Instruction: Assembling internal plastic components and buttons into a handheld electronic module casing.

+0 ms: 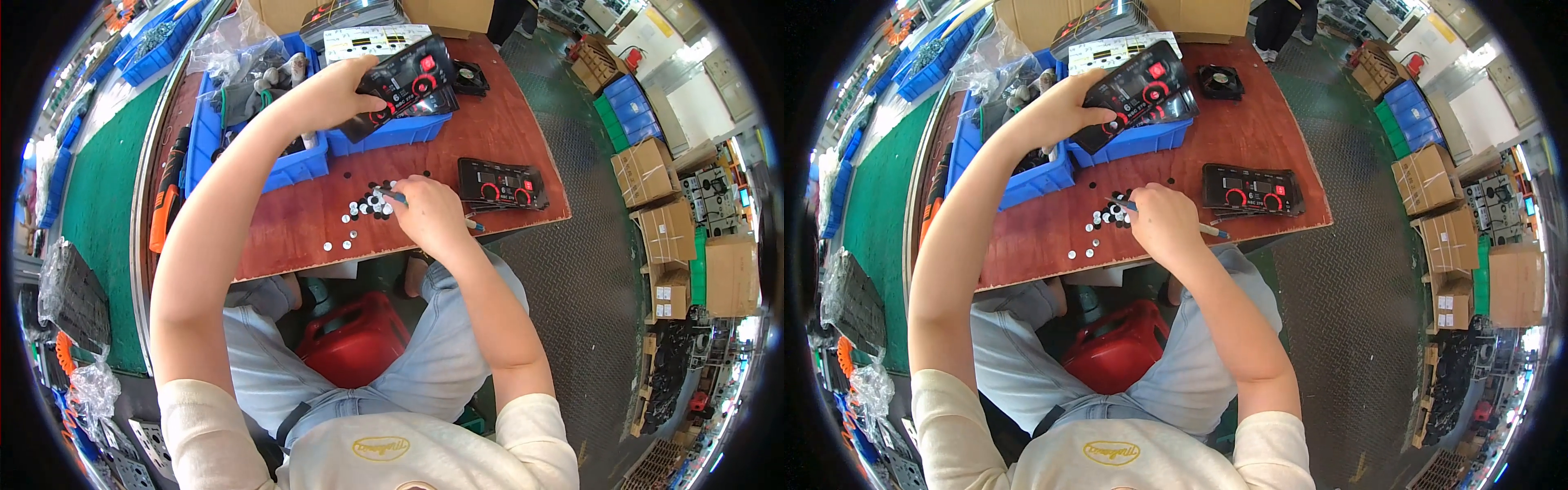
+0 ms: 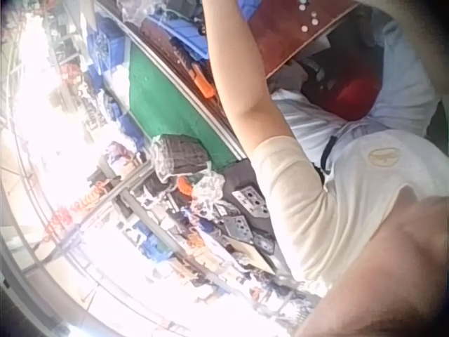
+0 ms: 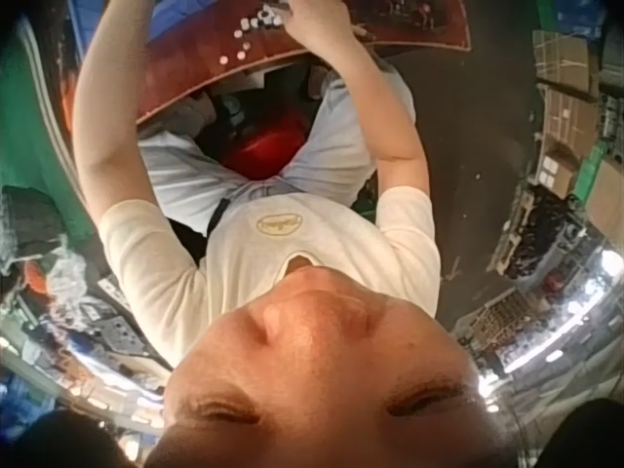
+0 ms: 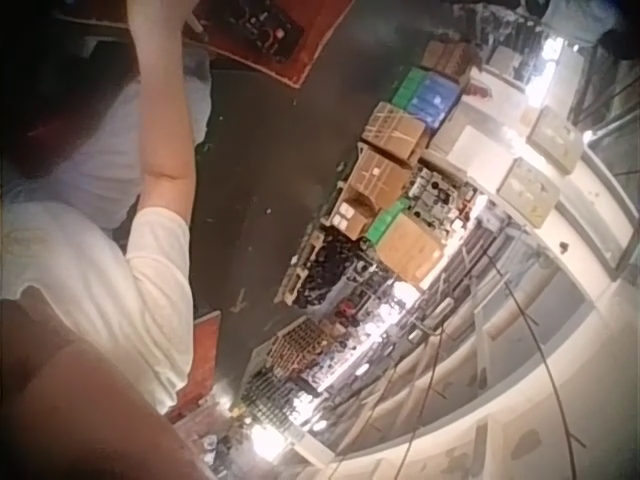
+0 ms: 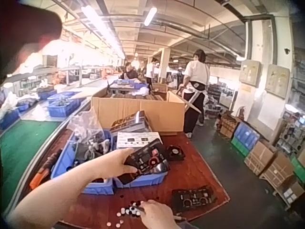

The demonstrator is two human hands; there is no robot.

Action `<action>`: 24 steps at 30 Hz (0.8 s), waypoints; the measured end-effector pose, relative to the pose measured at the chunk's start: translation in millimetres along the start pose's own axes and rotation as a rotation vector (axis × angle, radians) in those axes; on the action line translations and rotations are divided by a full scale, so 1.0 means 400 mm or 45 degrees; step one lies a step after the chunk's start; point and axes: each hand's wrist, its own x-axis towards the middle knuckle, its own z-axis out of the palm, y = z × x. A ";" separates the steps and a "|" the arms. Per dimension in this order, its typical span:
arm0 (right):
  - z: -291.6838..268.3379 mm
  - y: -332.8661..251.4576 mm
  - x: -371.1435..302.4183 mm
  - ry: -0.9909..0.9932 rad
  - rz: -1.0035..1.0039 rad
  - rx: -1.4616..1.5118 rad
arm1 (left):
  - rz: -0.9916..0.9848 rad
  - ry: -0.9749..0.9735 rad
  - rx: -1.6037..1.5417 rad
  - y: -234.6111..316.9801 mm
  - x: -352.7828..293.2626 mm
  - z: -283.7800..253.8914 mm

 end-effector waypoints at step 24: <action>-0.033 0.011 -0.031 0.064 -0.088 0.085 | 0.202 0.140 1.038 -0.040 0.021 0.070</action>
